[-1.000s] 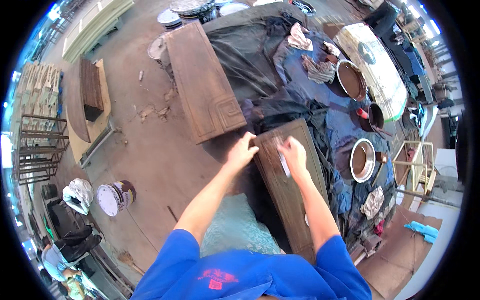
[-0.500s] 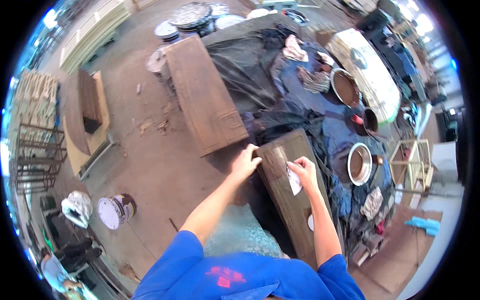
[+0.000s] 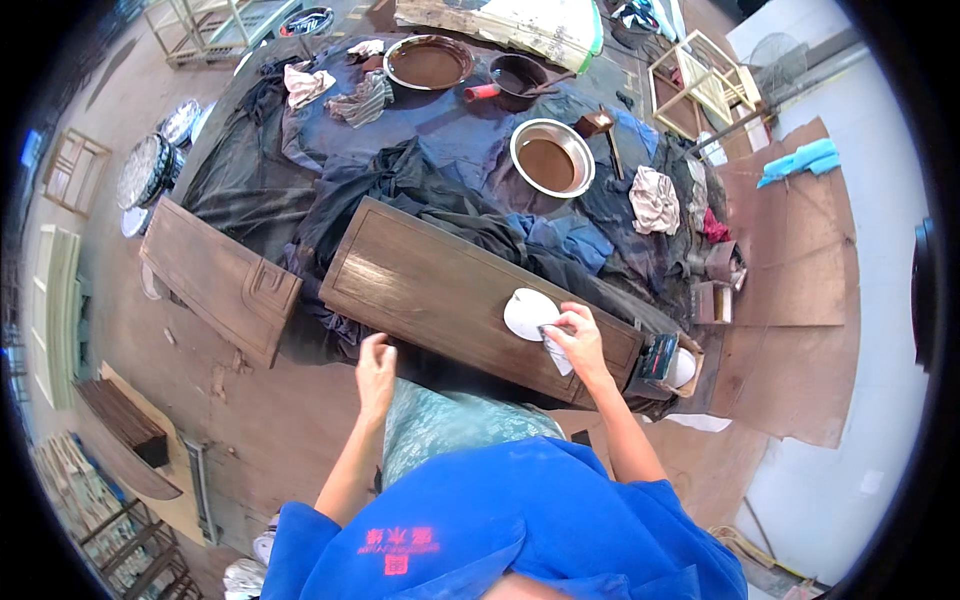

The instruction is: The person picks up a wooden panel from a stack and places it on a workbench. They apply a liquid finish to the panel using a cloth, wiping the surface repeatedly. The person then moves to a second panel and repeats the application process.

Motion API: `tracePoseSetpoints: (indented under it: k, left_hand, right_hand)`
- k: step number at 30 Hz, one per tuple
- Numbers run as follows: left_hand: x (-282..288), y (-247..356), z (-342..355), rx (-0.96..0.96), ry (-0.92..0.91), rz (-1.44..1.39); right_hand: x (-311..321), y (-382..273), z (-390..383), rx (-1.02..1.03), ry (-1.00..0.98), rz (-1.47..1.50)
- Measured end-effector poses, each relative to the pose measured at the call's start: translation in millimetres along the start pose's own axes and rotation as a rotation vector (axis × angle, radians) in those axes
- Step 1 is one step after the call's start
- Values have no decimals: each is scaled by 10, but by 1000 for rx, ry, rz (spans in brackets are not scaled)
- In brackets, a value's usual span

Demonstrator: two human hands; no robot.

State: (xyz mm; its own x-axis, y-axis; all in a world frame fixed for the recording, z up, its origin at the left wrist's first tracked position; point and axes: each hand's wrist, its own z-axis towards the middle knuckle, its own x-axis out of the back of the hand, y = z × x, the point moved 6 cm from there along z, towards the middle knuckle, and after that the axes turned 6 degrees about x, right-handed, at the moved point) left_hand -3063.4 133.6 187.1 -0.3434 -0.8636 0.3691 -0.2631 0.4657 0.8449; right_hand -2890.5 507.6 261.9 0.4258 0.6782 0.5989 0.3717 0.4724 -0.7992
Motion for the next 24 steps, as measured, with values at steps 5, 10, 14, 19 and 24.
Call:
tracePoseSetpoints:
  k: [5,10,14,19,24]
  left_hand:
    - [-788,-196,-179,353,-312,-217]
    - [-932,-211,-248,314,-244,-197]
    - [-981,-106,-491,321,-245,-160]
    - [-1177,-326,-805,332,-310,-64]
    - [-1445,-252,-1140,232,-405,276]
  right_hand:
    - [-448,-35,174,325,-121,-329]
    - [-434,69,272,387,-146,-270]
    - [46,-10,365,404,-116,-152]
    - [920,481,772,331,20,-361]
    - [1349,1246,832,281,-127,-528]
